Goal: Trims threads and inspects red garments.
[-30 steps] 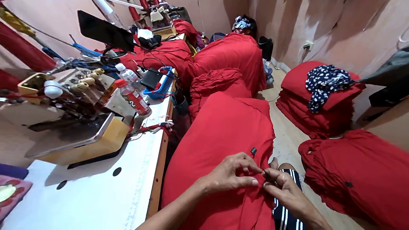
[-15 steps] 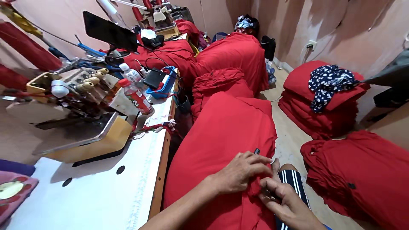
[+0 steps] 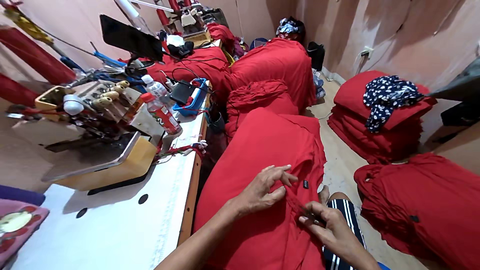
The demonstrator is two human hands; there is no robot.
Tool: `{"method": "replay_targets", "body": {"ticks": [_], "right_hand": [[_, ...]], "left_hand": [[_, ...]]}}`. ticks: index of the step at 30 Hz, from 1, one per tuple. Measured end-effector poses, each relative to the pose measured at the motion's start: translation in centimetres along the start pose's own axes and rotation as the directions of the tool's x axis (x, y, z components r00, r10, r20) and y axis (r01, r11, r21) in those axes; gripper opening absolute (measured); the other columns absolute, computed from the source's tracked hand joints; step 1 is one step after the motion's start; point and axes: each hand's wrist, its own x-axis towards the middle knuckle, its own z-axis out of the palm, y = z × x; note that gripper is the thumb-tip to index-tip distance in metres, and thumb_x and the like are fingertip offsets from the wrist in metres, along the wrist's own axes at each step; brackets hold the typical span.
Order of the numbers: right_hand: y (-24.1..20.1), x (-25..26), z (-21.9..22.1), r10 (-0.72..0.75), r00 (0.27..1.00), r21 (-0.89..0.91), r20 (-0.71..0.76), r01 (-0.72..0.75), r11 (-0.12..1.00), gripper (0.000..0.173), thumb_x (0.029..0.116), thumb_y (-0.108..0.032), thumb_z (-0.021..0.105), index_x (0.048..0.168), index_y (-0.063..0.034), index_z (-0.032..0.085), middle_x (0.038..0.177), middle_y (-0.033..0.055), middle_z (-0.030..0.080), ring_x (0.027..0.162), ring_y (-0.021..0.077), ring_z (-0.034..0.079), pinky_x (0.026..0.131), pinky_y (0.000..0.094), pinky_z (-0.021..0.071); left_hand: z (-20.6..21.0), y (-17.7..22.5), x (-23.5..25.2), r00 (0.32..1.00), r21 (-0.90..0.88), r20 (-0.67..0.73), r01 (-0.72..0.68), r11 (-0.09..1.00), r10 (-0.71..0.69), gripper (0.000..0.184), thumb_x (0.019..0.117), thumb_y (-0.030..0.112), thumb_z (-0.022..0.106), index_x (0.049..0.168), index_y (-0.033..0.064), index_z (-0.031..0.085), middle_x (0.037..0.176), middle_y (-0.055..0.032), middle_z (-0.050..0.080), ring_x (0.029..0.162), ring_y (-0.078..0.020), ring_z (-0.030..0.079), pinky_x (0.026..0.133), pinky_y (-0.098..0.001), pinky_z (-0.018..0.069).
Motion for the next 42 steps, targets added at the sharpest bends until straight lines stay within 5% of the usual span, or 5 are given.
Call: {"method": "replay_targets", "body": {"ticks": [5,10,17,33,42], "right_hand": [[-0.8,0.1,-1.4,0.013,0.998,0.039,-0.06,-0.01,0.999,0.015,0.0918,-0.016,0.062,0.093,-0.0024,0.069,0.071,-0.0045,0.061,0.06,-0.0064,0.051,0.056,0.0114,0.0433],[-1.1,0.3,-0.3,-0.092,0.973,-0.078,-0.213,0.077,0.994,0.014,0.0847,-0.017,0.063,0.085,-0.0033,0.068,0.061,-0.0054,0.051,0.051,-0.0058,0.039,0.048,0.0108,0.0318],[-2.6,-0.8,1.6,-0.458,0.882,-0.513,-0.114,0.342,0.787,0.014,0.0827,-0.016,0.065,0.072,-0.0065,0.064,0.059,0.0036,0.059,0.049,0.0147,0.059,0.042,0.0289,0.0449],[-5.1,-2.3,2.9,-0.039,0.963,-0.521,0.266,0.177,0.835,0.034,0.0738,0.0,0.075,0.107,-0.001,0.077,0.072,0.0136,0.071,0.06,0.0325,0.071,0.05,0.0494,0.0549],[-5.5,-2.5,4.2,-0.077,0.97,-0.682,0.231,0.217,0.699,0.021,0.0799,-0.003,0.071,0.099,-0.0006,0.078,0.066,0.0116,0.068,0.053,0.0278,0.068,0.045,0.0407,0.0522]], "left_hand": [[-1.1,-0.1,0.0,0.999,0.455,0.049,-0.017,0.89,-0.006,0.016,0.0947,0.014,0.058,0.099,0.0059,0.071,0.092,-0.01,0.072,0.102,-0.0331,0.068,0.102,-0.0703,0.0304],[-2.6,-0.2,-0.8,0.998,0.519,0.039,-0.068,0.852,0.056,0.015,0.0925,0.019,0.062,0.101,0.0102,0.071,0.092,-0.0061,0.073,0.098,-0.029,0.068,0.101,-0.0641,0.0334],[-1.7,-1.0,-2.3,0.978,0.603,0.031,-0.183,0.776,0.207,0.013,0.0955,0.008,0.058,0.088,0.0071,0.068,0.083,-0.0074,0.071,0.086,-0.0254,0.07,0.098,-0.052,0.044],[-2.1,-0.7,-6.1,0.968,0.278,0.111,0.187,0.942,-0.225,0.035,0.1023,0.029,0.052,0.119,0.0067,0.072,0.122,-0.0073,0.073,0.117,-0.0284,0.064,0.105,-0.0587,0.034],[0.4,2.2,-5.5,0.938,0.41,0.064,0.285,0.866,-0.34,0.022,0.0909,0.025,0.072,0.102,0.0056,0.075,0.123,-0.0125,0.072,0.118,-0.0365,0.064,0.101,-0.0639,0.0368]]}}
